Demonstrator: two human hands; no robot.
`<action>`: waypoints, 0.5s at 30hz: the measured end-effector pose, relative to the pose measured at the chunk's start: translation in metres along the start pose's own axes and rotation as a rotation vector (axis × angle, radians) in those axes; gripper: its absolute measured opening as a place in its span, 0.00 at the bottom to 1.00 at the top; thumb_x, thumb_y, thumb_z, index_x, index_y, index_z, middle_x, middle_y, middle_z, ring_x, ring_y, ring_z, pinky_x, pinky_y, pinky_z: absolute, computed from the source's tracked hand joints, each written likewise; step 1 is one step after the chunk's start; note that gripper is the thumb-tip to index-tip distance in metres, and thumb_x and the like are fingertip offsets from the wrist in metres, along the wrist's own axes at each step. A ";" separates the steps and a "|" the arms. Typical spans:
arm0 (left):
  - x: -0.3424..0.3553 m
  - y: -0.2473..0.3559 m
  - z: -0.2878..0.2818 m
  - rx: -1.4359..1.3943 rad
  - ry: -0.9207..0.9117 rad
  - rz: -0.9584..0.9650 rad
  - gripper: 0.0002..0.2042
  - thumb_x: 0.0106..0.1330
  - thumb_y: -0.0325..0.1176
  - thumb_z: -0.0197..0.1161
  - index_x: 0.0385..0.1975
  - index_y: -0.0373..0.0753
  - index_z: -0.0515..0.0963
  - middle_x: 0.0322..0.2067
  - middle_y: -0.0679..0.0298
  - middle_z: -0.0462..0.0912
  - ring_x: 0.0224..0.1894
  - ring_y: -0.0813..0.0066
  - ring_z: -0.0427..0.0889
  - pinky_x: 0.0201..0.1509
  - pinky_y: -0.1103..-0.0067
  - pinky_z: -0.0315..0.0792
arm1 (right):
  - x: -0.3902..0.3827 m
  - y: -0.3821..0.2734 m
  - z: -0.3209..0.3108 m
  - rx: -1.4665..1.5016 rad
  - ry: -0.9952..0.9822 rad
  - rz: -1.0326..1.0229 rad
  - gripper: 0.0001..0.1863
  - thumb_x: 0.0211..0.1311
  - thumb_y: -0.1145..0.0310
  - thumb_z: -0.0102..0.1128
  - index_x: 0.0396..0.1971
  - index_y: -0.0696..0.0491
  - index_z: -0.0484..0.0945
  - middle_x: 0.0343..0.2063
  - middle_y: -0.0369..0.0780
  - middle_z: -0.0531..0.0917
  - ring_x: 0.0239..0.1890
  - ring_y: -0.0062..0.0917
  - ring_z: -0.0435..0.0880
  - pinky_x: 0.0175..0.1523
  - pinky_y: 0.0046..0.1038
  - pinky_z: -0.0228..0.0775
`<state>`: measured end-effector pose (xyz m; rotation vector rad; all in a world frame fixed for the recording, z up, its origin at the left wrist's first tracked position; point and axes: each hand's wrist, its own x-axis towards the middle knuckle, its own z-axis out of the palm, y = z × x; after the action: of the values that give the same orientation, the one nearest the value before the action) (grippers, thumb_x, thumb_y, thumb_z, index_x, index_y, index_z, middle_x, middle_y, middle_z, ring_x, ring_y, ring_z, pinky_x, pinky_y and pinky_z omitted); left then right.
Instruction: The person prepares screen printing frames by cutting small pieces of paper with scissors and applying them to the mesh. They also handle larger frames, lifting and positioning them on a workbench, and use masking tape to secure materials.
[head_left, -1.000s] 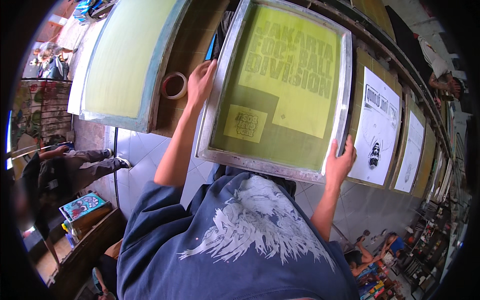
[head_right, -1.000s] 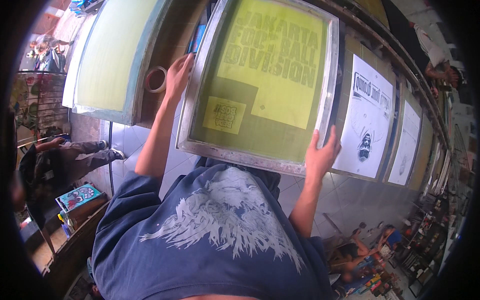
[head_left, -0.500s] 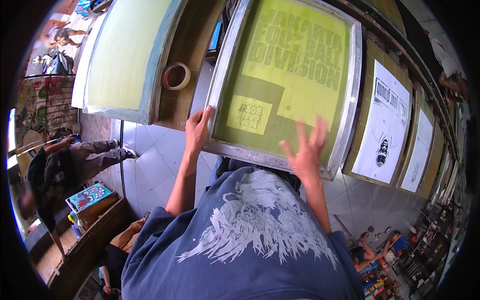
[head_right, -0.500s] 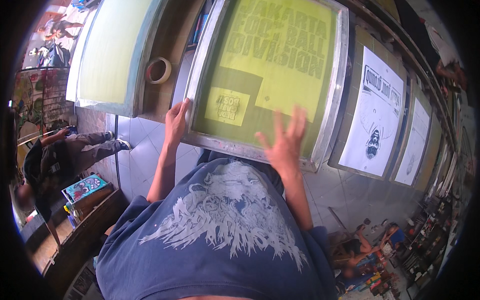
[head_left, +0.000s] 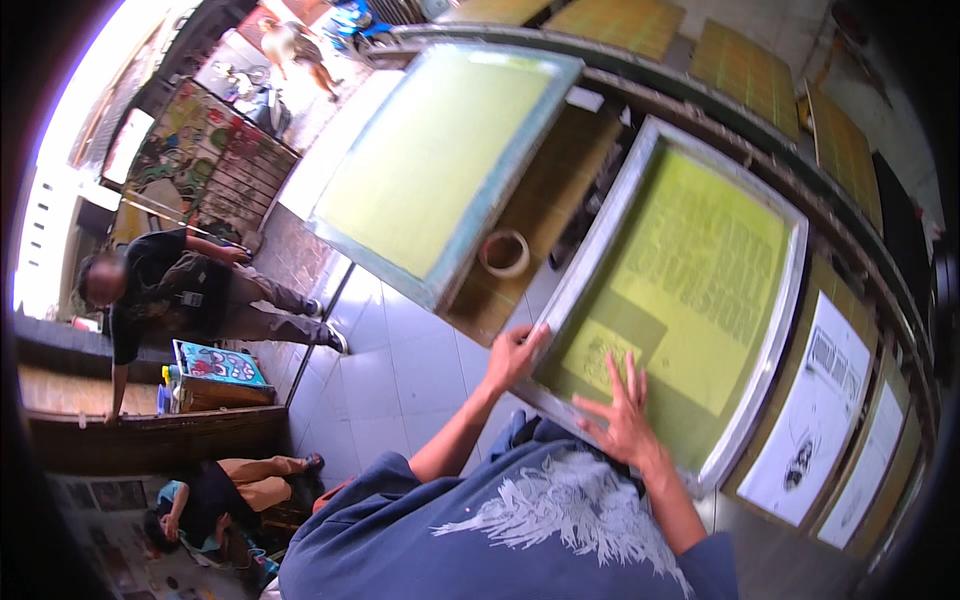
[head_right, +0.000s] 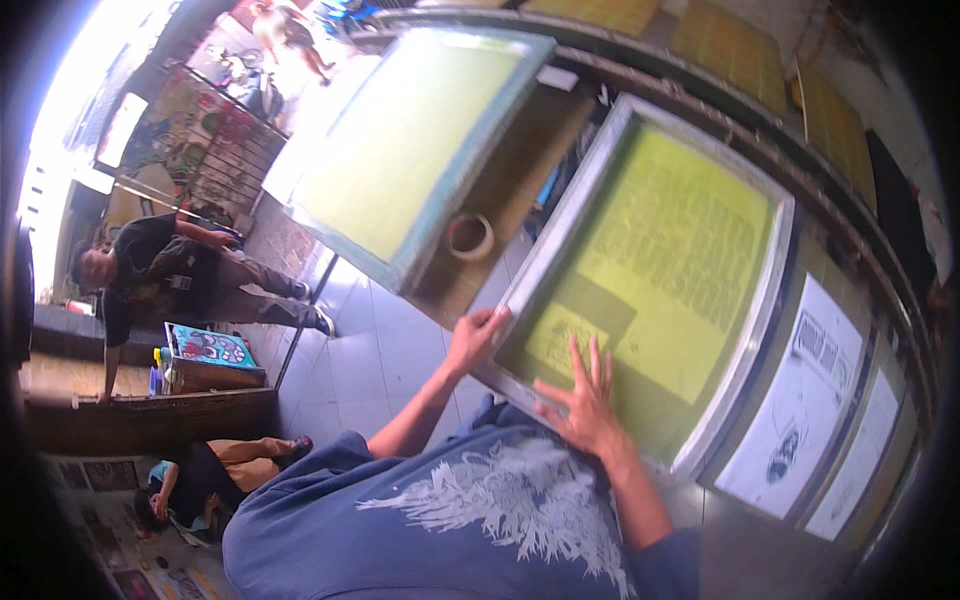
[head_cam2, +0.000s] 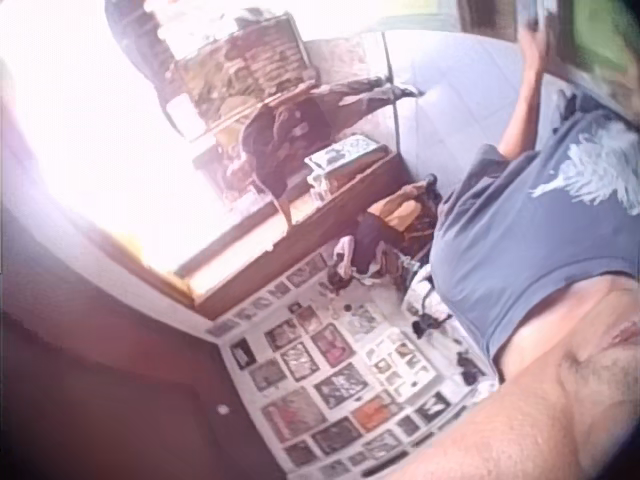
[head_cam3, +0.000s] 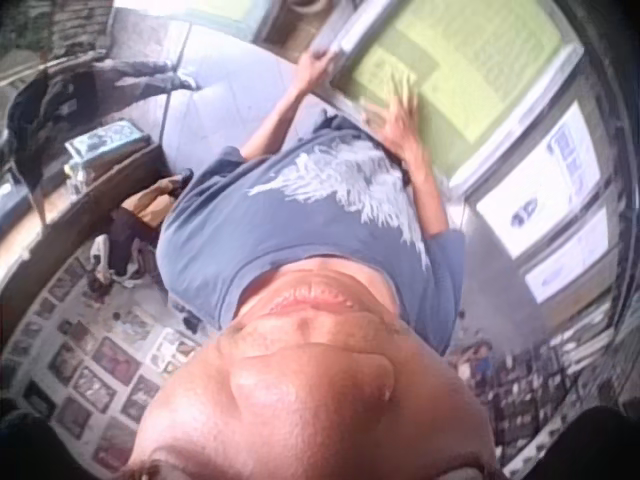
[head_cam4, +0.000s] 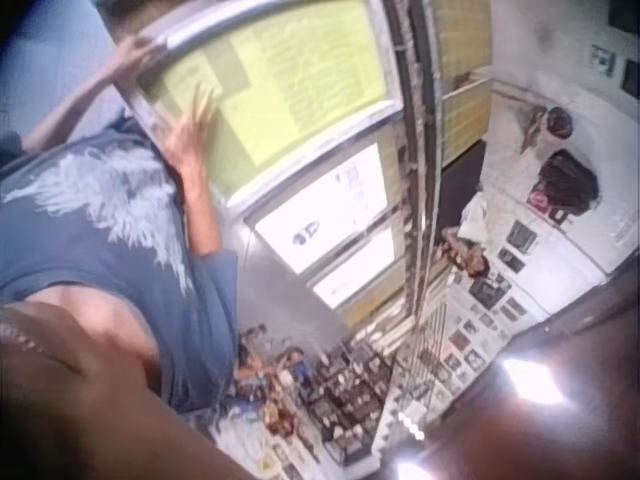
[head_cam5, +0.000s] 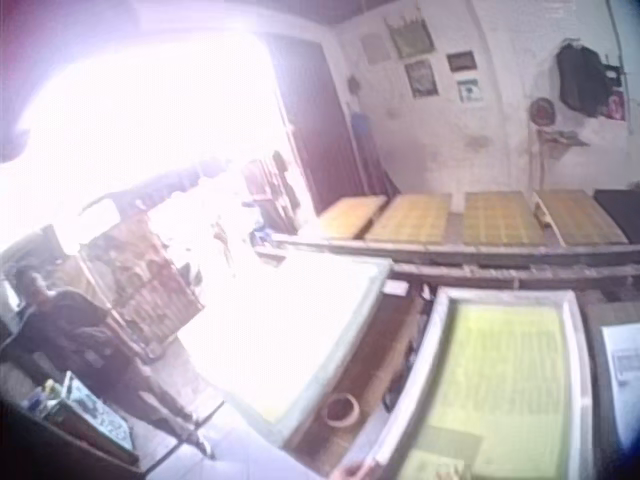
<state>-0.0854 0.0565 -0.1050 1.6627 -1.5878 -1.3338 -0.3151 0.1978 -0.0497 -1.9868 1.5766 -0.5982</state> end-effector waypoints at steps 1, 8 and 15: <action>0.002 0.001 -0.001 0.019 -0.020 0.016 0.28 0.72 0.57 0.60 0.43 0.31 0.85 0.27 0.67 0.82 0.33 0.81 0.75 0.39 0.75 0.73 | -0.001 0.000 -0.001 0.128 0.094 -0.068 0.23 0.67 0.43 0.61 0.45 0.46 0.90 0.74 0.51 0.61 0.77 0.53 0.51 0.77 0.55 0.45; 0.001 0.002 0.001 0.009 -0.014 -0.023 0.28 0.70 0.58 0.62 0.43 0.32 0.85 0.34 0.54 0.88 0.38 0.73 0.84 0.45 0.73 0.75 | -0.007 0.019 -0.020 0.207 0.247 0.411 0.12 0.60 0.65 0.73 0.38 0.57 0.84 0.61 0.48 0.77 0.64 0.43 0.77 0.66 0.41 0.70; -0.006 -0.005 0.002 0.006 0.033 -0.019 0.29 0.69 0.58 0.64 0.43 0.31 0.85 0.31 0.60 0.87 0.35 0.76 0.81 0.43 0.75 0.74 | -0.071 0.047 -0.065 -0.397 0.837 0.692 0.46 0.65 0.62 0.68 0.77 0.52 0.51 0.74 0.57 0.53 0.75 0.55 0.57 0.76 0.49 0.54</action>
<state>-0.0841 0.0642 -0.1085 1.6988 -1.5619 -1.3061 -0.4066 0.2503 -0.0322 -1.2773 2.8885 -0.9255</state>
